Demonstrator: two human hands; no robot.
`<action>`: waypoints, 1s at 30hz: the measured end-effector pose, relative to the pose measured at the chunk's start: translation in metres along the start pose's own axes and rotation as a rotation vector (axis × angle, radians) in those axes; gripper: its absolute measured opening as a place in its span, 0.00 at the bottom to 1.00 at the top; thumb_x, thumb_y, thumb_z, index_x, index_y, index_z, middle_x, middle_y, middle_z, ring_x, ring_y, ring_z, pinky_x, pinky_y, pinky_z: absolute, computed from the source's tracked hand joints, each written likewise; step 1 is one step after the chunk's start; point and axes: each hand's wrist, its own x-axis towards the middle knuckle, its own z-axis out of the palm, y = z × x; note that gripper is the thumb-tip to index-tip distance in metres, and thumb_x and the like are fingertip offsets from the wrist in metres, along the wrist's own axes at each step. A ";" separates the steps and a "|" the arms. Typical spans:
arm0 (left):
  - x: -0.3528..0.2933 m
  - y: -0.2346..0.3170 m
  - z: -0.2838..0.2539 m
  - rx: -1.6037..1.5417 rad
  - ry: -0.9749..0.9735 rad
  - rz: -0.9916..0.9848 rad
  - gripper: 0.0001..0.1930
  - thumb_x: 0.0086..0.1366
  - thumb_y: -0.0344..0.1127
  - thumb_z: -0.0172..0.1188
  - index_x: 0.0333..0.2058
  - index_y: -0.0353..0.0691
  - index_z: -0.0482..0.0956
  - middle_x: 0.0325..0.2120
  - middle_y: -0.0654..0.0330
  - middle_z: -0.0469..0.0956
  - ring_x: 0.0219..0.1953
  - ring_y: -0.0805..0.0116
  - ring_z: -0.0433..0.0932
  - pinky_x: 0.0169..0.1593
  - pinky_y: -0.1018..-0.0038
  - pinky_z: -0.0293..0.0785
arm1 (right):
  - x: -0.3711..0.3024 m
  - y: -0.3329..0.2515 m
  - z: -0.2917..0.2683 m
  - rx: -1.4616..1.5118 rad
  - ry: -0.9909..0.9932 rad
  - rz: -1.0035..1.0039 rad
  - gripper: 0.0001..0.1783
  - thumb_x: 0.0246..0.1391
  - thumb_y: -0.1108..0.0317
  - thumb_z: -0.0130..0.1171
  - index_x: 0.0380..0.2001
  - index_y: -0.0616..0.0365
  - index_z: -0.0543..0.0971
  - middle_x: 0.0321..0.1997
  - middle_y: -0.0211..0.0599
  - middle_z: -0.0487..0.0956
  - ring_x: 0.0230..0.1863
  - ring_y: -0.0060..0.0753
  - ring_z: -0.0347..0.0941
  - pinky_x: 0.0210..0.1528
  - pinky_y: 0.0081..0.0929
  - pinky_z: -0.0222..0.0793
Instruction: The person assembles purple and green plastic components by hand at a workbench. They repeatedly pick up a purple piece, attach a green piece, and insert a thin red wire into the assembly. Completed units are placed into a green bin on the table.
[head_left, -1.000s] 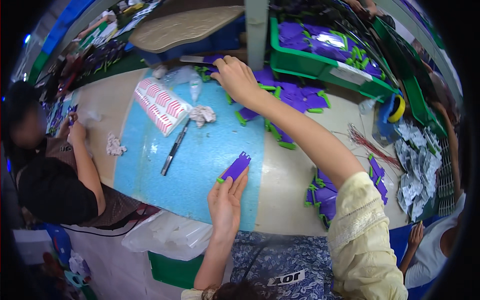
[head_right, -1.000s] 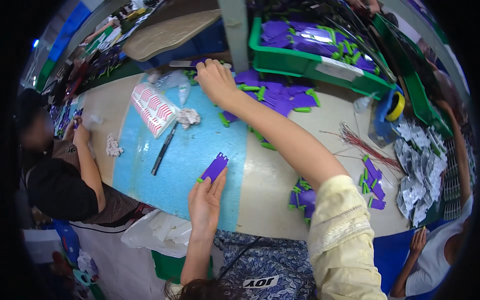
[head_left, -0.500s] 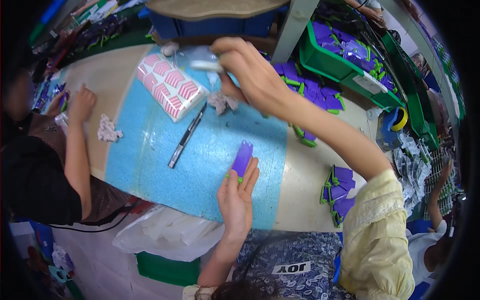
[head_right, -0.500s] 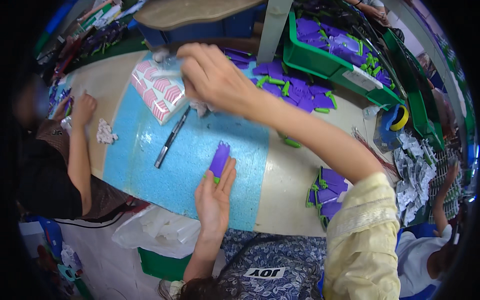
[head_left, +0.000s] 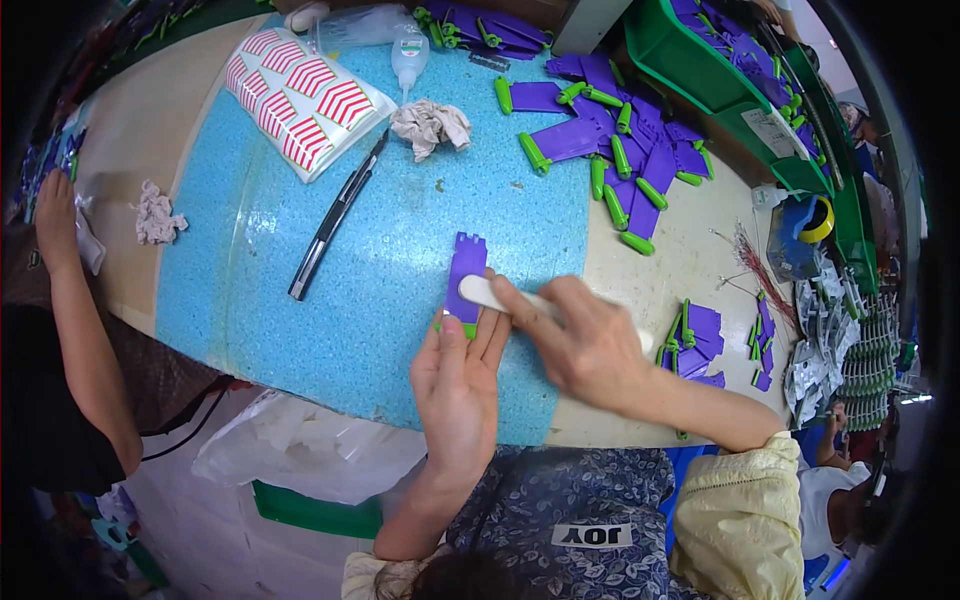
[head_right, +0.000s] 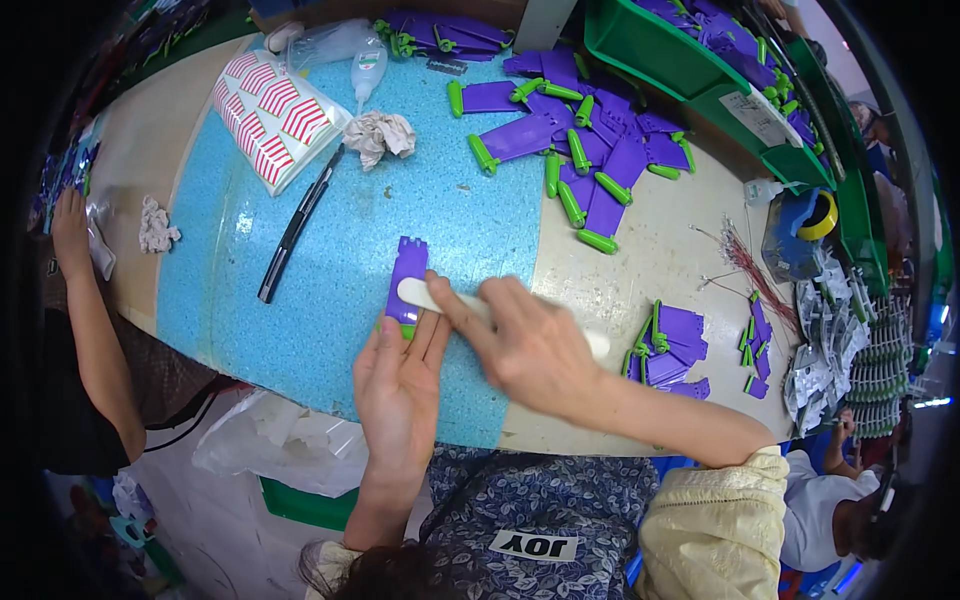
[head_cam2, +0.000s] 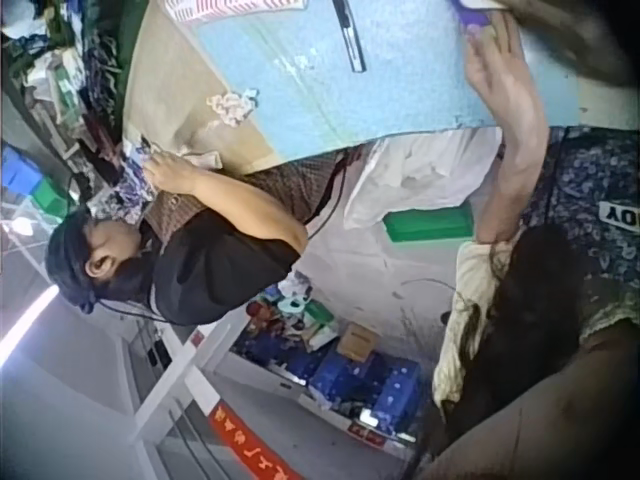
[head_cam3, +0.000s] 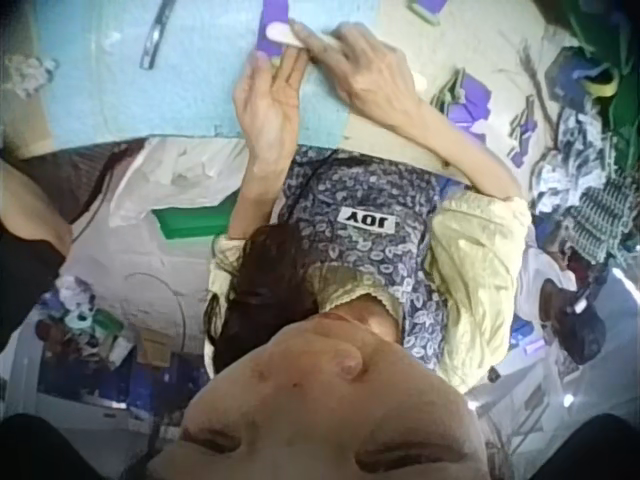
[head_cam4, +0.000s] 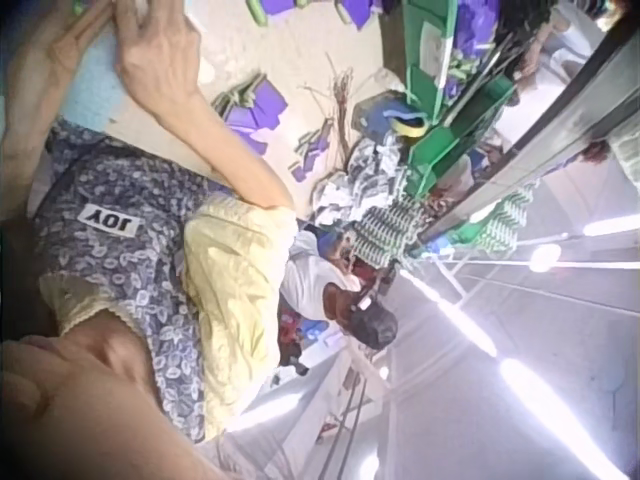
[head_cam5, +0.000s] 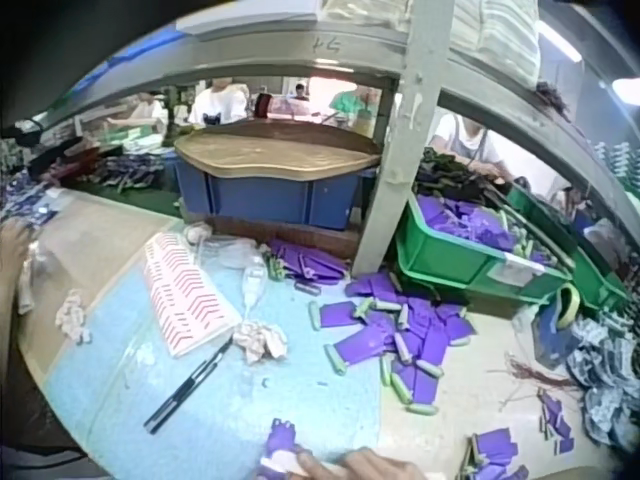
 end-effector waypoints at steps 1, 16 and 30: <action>0.002 0.002 0.002 0.005 -0.006 -0.004 0.22 0.78 0.35 0.37 0.62 0.23 0.57 0.63 0.40 0.62 0.68 0.46 0.60 0.71 0.53 0.56 | 0.006 0.003 -0.002 -0.015 0.007 0.015 0.34 0.43 0.75 0.58 0.59 0.57 0.74 0.29 0.35 0.66 0.28 0.33 0.69 0.19 0.29 0.68; -0.003 0.003 0.001 0.022 0.043 -0.079 0.22 0.78 0.34 0.37 0.63 0.23 0.56 0.63 0.38 0.61 0.67 0.45 0.61 0.71 0.52 0.56 | 0.025 0.012 -0.004 0.009 -0.018 -0.014 0.33 0.41 0.75 0.59 0.57 0.61 0.77 0.27 0.32 0.66 0.27 0.28 0.68 0.16 0.25 0.67; 0.000 0.003 0.003 0.052 0.014 -0.078 0.24 0.78 0.35 0.34 0.64 0.22 0.54 0.65 0.37 0.58 0.68 0.44 0.59 0.71 0.53 0.54 | 0.006 0.001 -0.004 0.022 -0.066 -0.075 0.34 0.44 0.73 0.58 0.59 0.69 0.72 0.28 0.34 0.68 0.28 0.30 0.68 0.18 0.24 0.67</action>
